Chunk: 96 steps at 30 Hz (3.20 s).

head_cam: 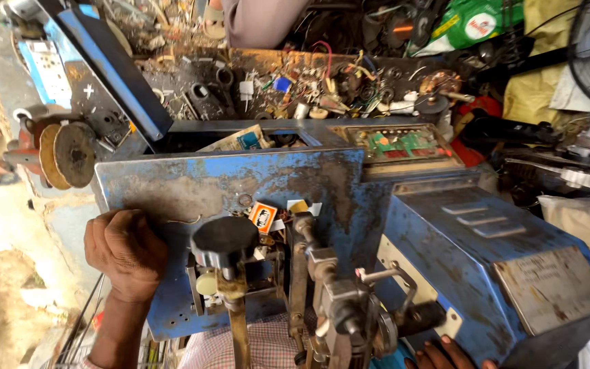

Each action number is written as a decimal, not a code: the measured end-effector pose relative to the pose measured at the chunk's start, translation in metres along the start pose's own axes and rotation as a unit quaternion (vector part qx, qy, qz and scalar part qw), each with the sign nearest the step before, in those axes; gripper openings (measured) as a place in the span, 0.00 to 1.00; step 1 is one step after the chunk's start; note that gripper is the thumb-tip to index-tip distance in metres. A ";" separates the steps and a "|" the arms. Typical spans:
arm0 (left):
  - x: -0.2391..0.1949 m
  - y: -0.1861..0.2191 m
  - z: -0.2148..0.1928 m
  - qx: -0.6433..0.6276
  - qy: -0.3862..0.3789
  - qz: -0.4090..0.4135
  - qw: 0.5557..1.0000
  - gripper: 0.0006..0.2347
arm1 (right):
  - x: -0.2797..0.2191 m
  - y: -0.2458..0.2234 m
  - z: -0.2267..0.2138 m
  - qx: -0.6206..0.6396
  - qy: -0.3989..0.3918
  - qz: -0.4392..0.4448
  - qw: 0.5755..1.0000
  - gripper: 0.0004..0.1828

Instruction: The person cuts insulation paper strips with scissors and inserts the paper strips into the slots of a motor stator core by hand.

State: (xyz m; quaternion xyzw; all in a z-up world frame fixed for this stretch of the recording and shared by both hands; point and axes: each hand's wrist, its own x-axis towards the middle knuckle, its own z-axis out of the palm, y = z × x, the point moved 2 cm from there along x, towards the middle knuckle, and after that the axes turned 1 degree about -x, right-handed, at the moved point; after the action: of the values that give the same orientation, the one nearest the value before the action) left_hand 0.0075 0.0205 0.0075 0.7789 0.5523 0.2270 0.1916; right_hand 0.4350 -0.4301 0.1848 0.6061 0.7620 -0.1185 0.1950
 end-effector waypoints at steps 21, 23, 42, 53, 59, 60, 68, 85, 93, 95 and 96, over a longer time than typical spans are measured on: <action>0.212 -0.016 0.325 0.293 -0.521 0.356 0.719 0.11 | 0.009 0.022 0.010 -0.011 0.062 -0.058 0.996 0.28; 0.200 -0.027 0.343 0.286 -0.536 0.361 0.708 0.11 | 0.014 0.006 -0.014 0.006 0.055 -0.048 0.997 0.26; 0.253 0.068 0.137 0.235 -0.477 0.410 0.741 0.06 | 0.171 -0.006 -0.160 0.140 0.121 0.088 0.979 0.16; 0.243 0.142 -0.124 0.073 -0.258 0.305 0.914 0.13 | 0.171 -0.007 -0.167 0.205 0.149 0.060 0.966 0.23; 0.157 0.207 -0.241 0.241 -0.177 0.350 0.888 0.12 | 0.171 -0.007 -0.167 0.158 0.140 0.028 0.977 0.19; 0.142 0.214 -0.259 0.249 -0.151 0.345 0.892 0.11 | 0.169 -0.009 -0.167 0.158 0.148 0.016 0.976 0.19; -0.017 0.237 -0.310 0.354 -0.063 0.164 0.919 0.10 | 0.151 -0.002 -0.157 0.163 0.230 -0.099 0.954 0.18; -0.169 0.359 -0.263 0.057 0.016 0.029 0.998 0.06 | 0.176 -0.110 -0.131 0.769 0.017 -0.340 0.541 0.28; -0.195 0.305 -0.277 0.052 0.028 0.006 0.998 0.07 | 0.207 -0.083 -0.172 0.797 0.138 -0.258 0.528 0.09; -0.213 0.287 -0.276 0.010 0.010 -0.013 1.000 0.08 | 0.218 -0.038 -0.221 0.739 0.299 -0.162 0.581 0.09; -0.225 0.278 -0.277 -0.008 0.007 -0.013 1.000 0.07 | 0.218 -0.017 -0.243 0.799 0.273 -0.139 0.518 0.04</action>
State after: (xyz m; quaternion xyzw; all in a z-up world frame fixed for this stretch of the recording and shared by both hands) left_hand 0.0012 -0.2675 0.3567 0.7685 0.5618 0.2342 0.1973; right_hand 0.3399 -0.1417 0.3058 0.3962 0.4368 -0.5321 -0.6076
